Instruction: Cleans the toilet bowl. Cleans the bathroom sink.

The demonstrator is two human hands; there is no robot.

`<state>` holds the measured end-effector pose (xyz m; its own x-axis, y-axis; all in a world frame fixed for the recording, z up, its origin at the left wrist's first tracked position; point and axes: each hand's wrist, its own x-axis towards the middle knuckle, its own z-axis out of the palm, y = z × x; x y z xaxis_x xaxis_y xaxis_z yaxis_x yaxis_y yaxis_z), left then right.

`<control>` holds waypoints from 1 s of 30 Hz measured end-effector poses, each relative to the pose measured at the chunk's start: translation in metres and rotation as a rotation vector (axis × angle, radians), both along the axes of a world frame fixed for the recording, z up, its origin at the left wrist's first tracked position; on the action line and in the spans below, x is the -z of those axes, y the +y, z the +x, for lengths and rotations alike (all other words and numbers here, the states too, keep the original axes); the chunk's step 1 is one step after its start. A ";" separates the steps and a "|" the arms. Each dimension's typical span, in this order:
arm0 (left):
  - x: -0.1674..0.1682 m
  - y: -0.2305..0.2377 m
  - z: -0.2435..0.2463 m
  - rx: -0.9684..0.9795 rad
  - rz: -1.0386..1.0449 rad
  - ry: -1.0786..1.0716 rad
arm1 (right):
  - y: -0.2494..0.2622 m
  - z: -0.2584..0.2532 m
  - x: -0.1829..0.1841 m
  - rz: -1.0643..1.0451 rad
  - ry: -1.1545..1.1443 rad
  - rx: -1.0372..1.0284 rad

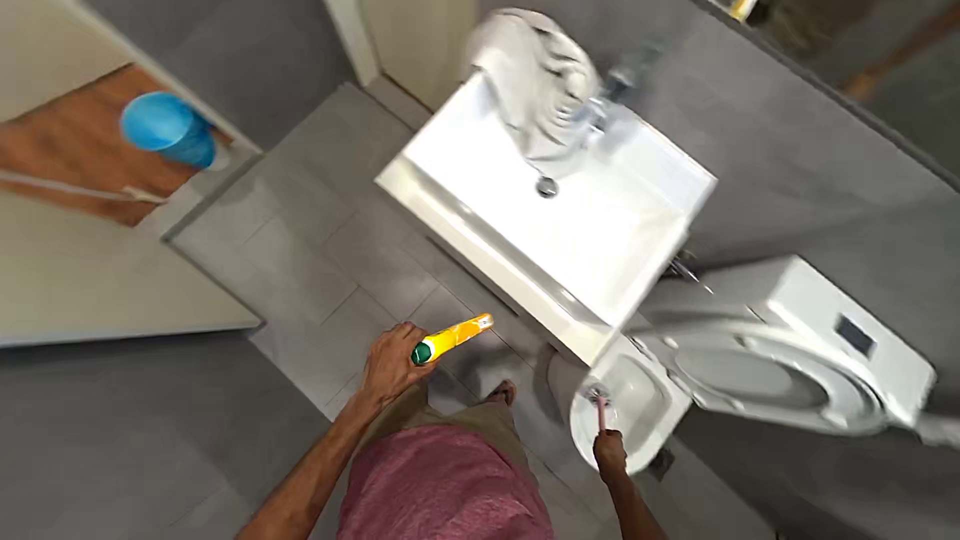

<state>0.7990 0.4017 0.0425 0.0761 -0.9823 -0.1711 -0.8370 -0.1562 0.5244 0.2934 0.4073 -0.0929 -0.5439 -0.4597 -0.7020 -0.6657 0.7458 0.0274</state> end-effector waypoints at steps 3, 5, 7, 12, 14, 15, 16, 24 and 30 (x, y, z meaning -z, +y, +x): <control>0.037 0.048 0.104 -0.217 0.160 -0.074 | -0.054 0.099 -0.008 0.151 0.076 -0.372; 0.057 0.082 0.168 -0.389 0.332 -0.088 | -0.093 0.175 -0.010 0.241 -0.018 -0.576; 0.065 0.111 0.236 -0.576 0.467 -0.088 | -0.130 0.272 -0.007 0.268 -0.161 -0.686; 0.081 0.182 0.366 -0.960 0.717 -0.022 | -0.188 0.520 -0.025 0.119 -0.289 -1.003; 0.092 0.200 0.399 -1.138 0.740 0.022 | -0.205 0.600 -0.032 0.016 -0.282 -1.123; 0.097 0.208 0.408 -1.226 0.752 0.049 | -0.211 0.627 -0.030 -0.005 -0.261 -1.173; 0.100 0.213 0.417 -1.311 0.757 0.079 | -0.218 0.651 -0.026 -0.004 -0.222 -1.220; 0.102 0.150 0.552 -1.606 0.767 0.154 | -0.326 0.862 0.026 0.465 0.081 -1.347; 0.075 0.048 0.721 -1.799 0.555 0.171 | -0.389 1.159 -0.027 0.376 -0.075 -1.623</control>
<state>1.5198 0.4496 -0.0326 0.7606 0.3978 -0.5130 0.5413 -0.8249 0.1629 1.4528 0.0187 -0.0657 0.3351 -0.2867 -0.8975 -0.6983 -0.7151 -0.0322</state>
